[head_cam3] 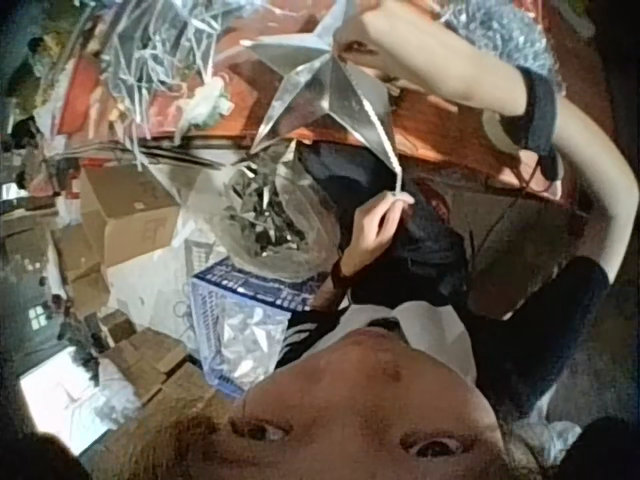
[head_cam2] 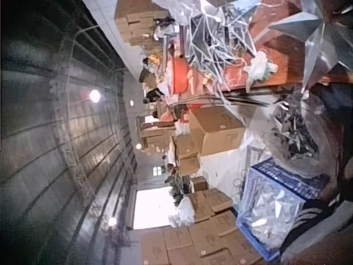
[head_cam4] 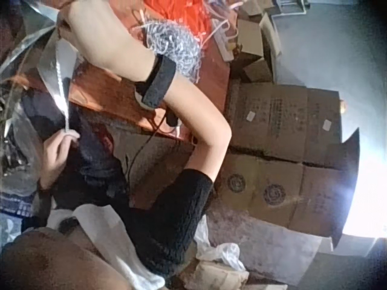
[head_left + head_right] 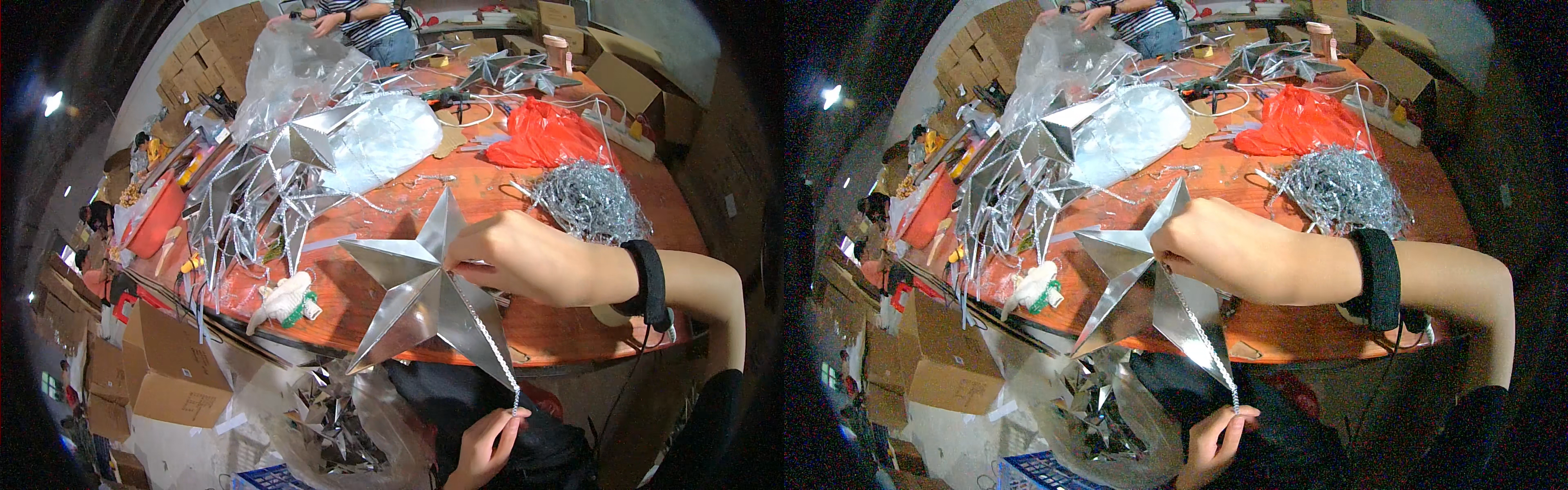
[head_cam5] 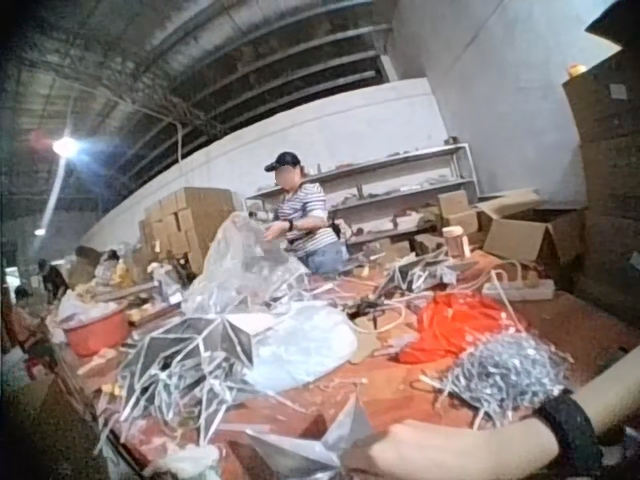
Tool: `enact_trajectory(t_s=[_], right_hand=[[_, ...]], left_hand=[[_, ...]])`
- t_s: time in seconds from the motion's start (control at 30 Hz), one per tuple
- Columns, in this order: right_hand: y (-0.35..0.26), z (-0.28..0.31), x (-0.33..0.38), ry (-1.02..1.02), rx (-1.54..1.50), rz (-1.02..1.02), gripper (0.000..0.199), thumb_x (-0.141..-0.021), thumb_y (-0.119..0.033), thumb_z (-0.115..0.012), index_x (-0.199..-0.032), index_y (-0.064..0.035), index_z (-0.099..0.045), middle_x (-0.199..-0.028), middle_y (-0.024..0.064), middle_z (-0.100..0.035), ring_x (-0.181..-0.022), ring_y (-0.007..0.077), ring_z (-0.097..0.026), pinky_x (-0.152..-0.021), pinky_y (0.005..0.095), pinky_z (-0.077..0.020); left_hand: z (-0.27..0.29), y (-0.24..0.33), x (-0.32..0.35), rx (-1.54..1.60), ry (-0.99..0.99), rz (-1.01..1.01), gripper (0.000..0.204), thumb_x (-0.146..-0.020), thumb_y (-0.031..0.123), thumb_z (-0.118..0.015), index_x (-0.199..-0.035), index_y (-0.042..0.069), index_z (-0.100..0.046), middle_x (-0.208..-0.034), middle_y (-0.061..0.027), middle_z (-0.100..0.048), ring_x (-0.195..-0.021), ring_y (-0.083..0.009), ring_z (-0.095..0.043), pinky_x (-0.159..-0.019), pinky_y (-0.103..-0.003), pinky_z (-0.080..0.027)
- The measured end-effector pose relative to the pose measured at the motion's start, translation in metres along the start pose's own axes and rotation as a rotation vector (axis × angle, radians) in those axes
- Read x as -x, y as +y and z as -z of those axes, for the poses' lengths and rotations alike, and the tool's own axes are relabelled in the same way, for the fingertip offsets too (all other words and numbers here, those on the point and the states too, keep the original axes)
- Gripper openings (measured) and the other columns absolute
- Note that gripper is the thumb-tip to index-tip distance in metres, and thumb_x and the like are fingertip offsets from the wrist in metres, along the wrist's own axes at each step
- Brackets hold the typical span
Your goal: Assembling large 3D silver star decorations by gluing silver trim onto the seams.
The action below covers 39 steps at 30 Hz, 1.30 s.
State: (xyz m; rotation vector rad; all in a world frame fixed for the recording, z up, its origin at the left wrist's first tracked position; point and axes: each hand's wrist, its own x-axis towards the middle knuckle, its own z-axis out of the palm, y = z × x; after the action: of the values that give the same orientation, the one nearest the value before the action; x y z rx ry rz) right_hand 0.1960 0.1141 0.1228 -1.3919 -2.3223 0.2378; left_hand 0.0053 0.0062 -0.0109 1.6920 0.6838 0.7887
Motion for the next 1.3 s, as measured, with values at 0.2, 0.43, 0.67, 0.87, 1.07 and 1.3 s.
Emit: enact_trajectory(t_s=[0.2, 0.43, 0.67, 0.87, 1.07, 1.3], right_hand=[[-0.006, 0.002, -0.01, 0.005, -0.015, 0.015, 0.015, -0.08, -0.008, -0.056, -0.089, 0.0033, -0.059, -0.08, 0.0178, -0.062, -0.075, 0.0313, -0.061, -0.069, 0.0347, -0.0481], [-0.002, 0.001, -0.005, 0.076, -0.076, 0.052, 0.011, -0.078, -0.007, -0.054, -0.078, 0.0041, -0.056, -0.074, 0.0206, -0.057, -0.072, 0.0361, -0.059, -0.064, 0.0406, -0.0484], [-0.028, 0.029, 0.006, 0.124, -0.049, 0.044, 0.011, -0.081, -0.008, -0.052, -0.082, 0.0024, -0.056, -0.075, 0.0202, -0.059, -0.072, 0.0339, -0.06, -0.063, 0.0393, -0.0484], [-0.111, 0.104, 0.08, 0.321, -0.173, -0.036, 0.016, -0.076, -0.005, -0.064, -0.088, -0.0009, -0.054, -0.081, 0.0113, -0.059, -0.071, 0.0257, -0.061, -0.063, 0.0329, -0.0494], [-0.105, 0.053, 0.196, 0.405, -0.641, -0.011, 0.025, -0.085, -0.032, -0.057, -0.08, -0.0097, -0.047, -0.073, 0.0063, -0.048, -0.062, 0.0161, -0.047, -0.059, 0.0286, -0.0416], [-0.062, -0.034, 0.222, 0.306, -0.86, -0.334, 0.023, -0.09, -0.016, -0.045, -0.072, -0.0023, -0.045, -0.073, 0.0103, -0.047, -0.06, 0.0202, -0.042, -0.058, 0.03, -0.0371]], left_hand=[[0.006, -0.021, -0.01, -0.063, -0.003, 0.061, 0.015, -0.089, 0.005, -0.045, -0.088, -0.002, -0.059, -0.079, -0.0114, -0.063, -0.072, -0.0195, -0.063, -0.067, -0.028, -0.048], [0.01, -0.029, -0.025, -0.024, -0.019, -0.008, 0.018, -0.091, 0.007, -0.043, -0.091, -0.003, -0.058, -0.078, -0.0105, -0.062, -0.07, -0.0177, -0.062, -0.066, -0.027, -0.048], [0.01, -0.014, -0.014, -0.054, 0.069, 0.071, 0.01, -0.089, 0.005, -0.047, -0.089, -0.001, -0.055, -0.071, -0.012, -0.055, -0.063, -0.0208, -0.057, -0.058, -0.027, -0.044], [0.03, -0.022, 0.007, -0.259, 0.197, 0.007, 0.013, -0.09, 0.012, -0.048, -0.092, 0.001, -0.055, -0.081, -0.0137, -0.059, -0.07, -0.0248, -0.059, -0.059, -0.03, -0.046], [0.123, -0.065, 0.036, -0.679, 0.53, 0.131, 0.013, -0.088, 0.012, -0.05, -0.088, 0.001, -0.057, -0.076, -0.0078, -0.06, -0.071, -0.0172, -0.058, -0.066, -0.03, -0.046], [0.165, -0.014, 0.047, -0.744, 0.845, 0.271, 0.013, -0.084, 0.005, -0.051, -0.096, 0.002, -0.054, -0.09, -0.0098, -0.053, -0.075, -0.0178, -0.054, -0.063, -0.029, -0.044]])
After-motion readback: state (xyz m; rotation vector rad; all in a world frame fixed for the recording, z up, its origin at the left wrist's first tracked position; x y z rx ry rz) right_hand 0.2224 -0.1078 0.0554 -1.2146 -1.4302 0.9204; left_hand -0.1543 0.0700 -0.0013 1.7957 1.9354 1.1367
